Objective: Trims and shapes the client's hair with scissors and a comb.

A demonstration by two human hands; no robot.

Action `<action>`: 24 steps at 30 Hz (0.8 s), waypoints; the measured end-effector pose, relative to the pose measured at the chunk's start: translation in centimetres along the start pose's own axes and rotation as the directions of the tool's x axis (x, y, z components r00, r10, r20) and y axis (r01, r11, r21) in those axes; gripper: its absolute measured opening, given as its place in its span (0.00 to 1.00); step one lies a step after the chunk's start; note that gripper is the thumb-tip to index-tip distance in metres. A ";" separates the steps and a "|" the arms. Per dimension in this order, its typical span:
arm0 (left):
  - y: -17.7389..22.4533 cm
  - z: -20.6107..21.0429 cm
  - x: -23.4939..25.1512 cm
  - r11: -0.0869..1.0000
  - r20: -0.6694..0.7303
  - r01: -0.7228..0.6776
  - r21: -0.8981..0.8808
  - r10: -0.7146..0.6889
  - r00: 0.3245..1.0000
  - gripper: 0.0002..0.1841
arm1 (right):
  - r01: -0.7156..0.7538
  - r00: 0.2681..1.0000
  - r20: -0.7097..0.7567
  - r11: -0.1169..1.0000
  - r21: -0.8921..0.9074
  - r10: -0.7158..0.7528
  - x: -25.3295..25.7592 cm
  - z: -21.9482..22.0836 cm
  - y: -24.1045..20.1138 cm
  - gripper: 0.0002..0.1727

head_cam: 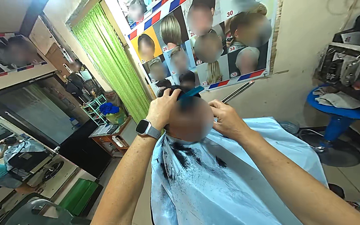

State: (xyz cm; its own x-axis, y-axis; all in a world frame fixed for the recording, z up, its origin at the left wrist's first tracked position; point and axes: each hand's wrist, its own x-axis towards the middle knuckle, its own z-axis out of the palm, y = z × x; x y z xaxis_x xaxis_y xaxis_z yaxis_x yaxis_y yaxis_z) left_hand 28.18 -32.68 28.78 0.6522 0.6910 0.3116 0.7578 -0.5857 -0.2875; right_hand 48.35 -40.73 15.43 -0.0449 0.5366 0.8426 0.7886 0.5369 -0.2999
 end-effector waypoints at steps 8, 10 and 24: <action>0.1 0.0 0.1 1.000 -0.013 -0.001 -0.017 0.001 1.000 0.57 | 0.034 0.999 -0.004 0.993 -0.114 -0.034 -1.0 1.3 0.1 0.08; 0.0 0.0 0.1 1.000 -0.008 -0.001 -0.024 0.001 1.000 0.56 | 0.053 0.999 0.008 0.991 -0.121 -0.052 -1.0 1.3 0.0 0.08; -0.2 -0.1 0.2 0.998 -0.009 -0.022 -0.064 0.021 1.000 0.54 | 0.046 0.998 -0.040 0.988 -0.149 -0.053 -1.5 1.5 -0.1 0.09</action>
State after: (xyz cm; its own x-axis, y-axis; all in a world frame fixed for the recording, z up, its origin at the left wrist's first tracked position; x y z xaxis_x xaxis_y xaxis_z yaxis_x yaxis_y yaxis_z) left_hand 28.20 -32.47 28.94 0.6684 0.6744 0.3138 0.7429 -0.6266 -0.2358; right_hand 47.47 -40.60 13.53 -0.0617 0.4808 0.8747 0.8682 0.4582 -0.1907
